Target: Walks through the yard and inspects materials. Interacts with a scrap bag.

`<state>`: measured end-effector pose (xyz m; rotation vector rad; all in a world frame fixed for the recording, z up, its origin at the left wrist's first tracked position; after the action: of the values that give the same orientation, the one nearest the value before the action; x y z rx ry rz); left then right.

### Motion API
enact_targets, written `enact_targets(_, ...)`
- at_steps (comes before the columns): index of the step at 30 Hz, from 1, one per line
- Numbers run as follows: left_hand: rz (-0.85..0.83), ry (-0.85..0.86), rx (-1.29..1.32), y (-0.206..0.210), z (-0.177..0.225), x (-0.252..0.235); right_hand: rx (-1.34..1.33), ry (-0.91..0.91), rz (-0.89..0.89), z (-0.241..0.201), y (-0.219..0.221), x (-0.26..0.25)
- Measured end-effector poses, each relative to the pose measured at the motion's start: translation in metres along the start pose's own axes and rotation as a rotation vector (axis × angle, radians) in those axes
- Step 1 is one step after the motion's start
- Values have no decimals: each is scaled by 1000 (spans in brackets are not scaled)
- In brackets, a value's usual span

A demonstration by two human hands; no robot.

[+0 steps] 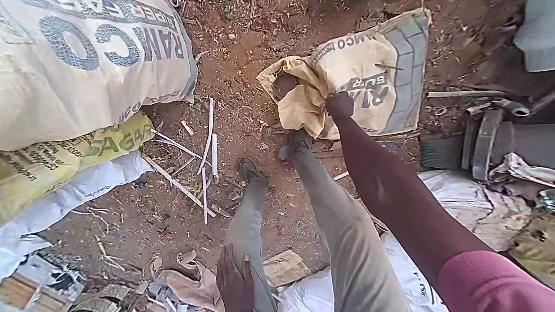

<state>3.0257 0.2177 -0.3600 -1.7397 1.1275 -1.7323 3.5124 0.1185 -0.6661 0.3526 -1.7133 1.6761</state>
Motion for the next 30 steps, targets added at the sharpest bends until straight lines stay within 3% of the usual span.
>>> enact_targets(5, -61, 22, -23, -2, 13, 1, -371, -8, 44, 36, -48, 9)
enact_targets(9, -226, 11, -24, -21, 37, 7, -589, -7, 66, 99, -147, 52)
enact_targets(14, -380, 116, 17, -78, 106, 11, -846, 127, 173, 161, -276, 114)
enact_targets(18, -364, 279, 58, -138, 161, 16, -1021, 146, 129, 180, -336, 183)
enact_targets(21, -299, 452, 69, -174, 182, 27, -1281, 270, 94, 196, -369, 254)
enact_targets(23, -248, 560, 47, -188, 184, 32, -1494, 306, 169, 211, -379, 283)
enact_targets(28, -222, 751, -288, -197, 164, 30, -1812, 307, 268, 266, -389, 344)
enact_targets(30, -232, 790, -405, -195, 156, 33, -1924, 388, 339, 296, -388, 357)
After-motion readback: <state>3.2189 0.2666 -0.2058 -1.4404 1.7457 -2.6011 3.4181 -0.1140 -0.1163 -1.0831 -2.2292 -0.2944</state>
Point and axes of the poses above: each hand's wrist, its own x-axis away from the middle knuckle, its own y-axis out of the palm, z = x × y, the point moved 7 cm from there along -x, towards the middle knuckle, and after that the axes turned 13 degrees about z, right-handed, at the moved point
